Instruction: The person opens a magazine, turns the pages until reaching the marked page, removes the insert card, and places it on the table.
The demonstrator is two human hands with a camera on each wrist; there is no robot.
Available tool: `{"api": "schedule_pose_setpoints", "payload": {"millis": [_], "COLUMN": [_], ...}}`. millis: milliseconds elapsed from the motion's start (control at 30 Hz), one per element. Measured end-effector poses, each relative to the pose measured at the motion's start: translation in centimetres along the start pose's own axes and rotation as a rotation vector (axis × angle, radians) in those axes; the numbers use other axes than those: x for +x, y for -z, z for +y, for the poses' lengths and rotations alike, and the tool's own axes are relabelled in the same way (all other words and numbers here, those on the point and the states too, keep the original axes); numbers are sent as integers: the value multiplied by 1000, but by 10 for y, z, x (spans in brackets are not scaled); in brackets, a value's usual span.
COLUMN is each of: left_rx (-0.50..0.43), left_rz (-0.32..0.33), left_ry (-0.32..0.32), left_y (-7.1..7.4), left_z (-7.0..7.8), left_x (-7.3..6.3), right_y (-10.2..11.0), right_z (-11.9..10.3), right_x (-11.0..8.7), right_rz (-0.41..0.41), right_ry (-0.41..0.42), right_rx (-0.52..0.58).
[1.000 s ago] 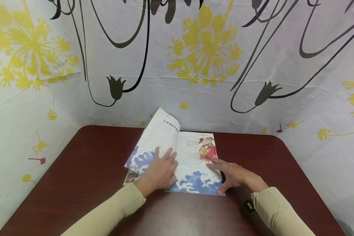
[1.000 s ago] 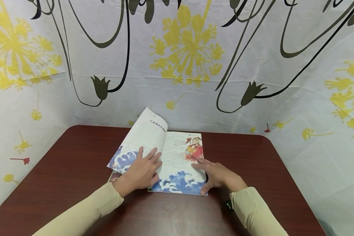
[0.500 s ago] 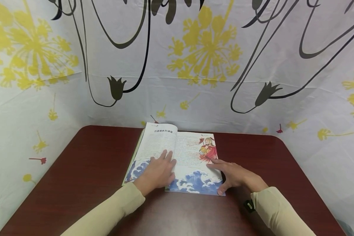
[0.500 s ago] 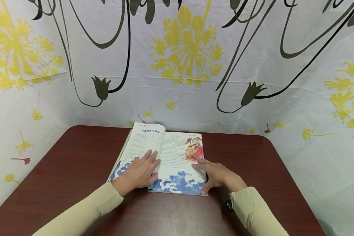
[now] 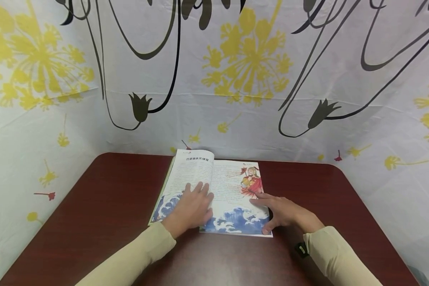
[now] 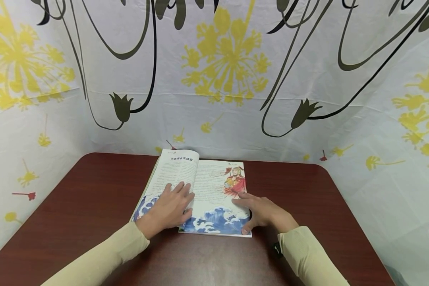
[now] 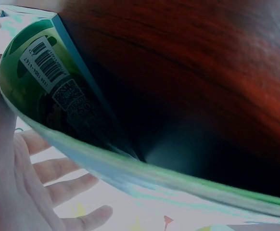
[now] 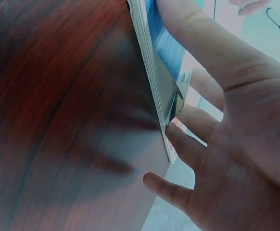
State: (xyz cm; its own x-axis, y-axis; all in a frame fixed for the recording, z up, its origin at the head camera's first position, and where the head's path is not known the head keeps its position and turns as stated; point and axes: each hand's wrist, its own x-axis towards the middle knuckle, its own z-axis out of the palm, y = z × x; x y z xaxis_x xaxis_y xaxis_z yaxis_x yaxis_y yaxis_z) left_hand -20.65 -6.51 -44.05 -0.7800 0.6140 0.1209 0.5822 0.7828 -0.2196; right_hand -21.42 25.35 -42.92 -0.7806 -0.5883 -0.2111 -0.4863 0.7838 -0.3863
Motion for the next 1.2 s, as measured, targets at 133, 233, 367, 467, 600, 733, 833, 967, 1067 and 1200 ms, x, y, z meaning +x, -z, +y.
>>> {"api": "schedule_pose_setpoints", "payload": {"millis": [133, 233, 367, 467, 600, 733, 833, 967, 1067, 1200], "left_rx": [10, 1, -30, -72, -85, -44, -25, -32, -34, -30], "left_rz": [53, 81, 77, 36, 6, 27, 44, 69, 93, 125], "left_ry": [-19, -40, -83, -109, -143, -157, -152, -151, -154, -154], "left_y": [-2, -4, -3, -2, -2, -2, -1, -1, -2, -1], "left_z": [3, 6, 9, 12, 15, 16, 15, 15, 15, 14], "left_x": [2, 3, 3, 2, 1, 0, 0, 0, 0, 0], "right_y": [-1, -1, -3, -3, -3, -1, 1, 1, 1, -1], "right_z": [0, -1, -3, -4, -6, -6, -5, -4, -3, 0], "right_x": [1, 1, 3, 4, 4, 3, 3, 6, 8, 8], "right_rz": [9, 29, 52, 59, 66, 68, 66, 64, 75, 107], "right_ry": [2, 2, -11, -20, -7, -3, -14, -35, -35, -38], "right_rx": [-12, -22, -31, -24, -11, -3, 13, 36, 24, 19]}}
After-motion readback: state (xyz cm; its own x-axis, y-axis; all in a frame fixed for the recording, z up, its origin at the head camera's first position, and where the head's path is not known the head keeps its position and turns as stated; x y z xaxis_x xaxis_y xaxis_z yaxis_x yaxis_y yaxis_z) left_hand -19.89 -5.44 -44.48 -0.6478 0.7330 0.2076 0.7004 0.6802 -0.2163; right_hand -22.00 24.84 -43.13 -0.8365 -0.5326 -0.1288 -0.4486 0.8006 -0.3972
